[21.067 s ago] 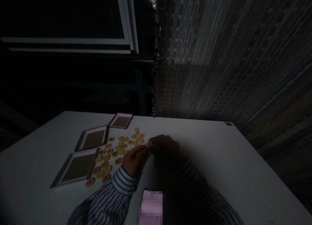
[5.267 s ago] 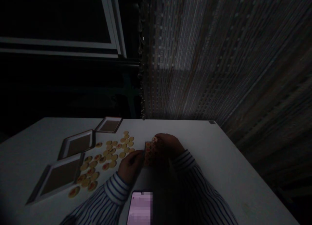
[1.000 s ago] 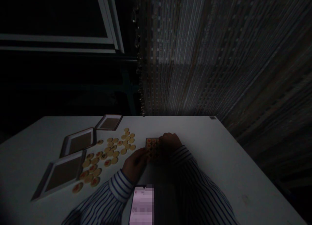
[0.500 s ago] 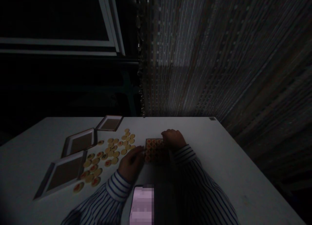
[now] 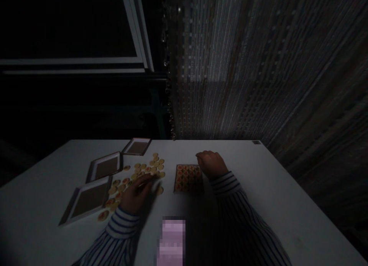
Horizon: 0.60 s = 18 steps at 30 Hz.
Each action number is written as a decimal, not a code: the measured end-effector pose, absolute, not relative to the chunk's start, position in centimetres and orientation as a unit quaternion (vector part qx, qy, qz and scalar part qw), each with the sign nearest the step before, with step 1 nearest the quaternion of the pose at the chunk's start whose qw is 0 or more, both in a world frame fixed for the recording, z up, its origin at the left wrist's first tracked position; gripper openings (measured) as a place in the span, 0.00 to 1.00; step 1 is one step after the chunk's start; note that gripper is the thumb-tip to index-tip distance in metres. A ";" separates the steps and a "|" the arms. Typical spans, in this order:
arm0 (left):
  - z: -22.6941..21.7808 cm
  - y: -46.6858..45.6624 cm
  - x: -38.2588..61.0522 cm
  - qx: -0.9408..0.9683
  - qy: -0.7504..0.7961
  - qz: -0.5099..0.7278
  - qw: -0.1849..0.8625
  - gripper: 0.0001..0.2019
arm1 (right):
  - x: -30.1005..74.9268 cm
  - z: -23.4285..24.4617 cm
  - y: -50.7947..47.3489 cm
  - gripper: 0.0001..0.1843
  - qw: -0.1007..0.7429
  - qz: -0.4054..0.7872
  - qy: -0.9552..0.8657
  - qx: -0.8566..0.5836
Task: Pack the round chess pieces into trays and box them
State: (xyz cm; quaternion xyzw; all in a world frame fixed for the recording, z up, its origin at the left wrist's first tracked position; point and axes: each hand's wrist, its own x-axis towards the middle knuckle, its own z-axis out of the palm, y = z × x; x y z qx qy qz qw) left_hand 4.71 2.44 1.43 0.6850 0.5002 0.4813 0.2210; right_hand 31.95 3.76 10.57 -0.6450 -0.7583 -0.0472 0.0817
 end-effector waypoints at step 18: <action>1.9 0.1 0.6 0.790 0.492 0.360 0.063 0.14 | 30.4 11.6 2.6 0.18 0.118 -0.074 -0.776 -0.615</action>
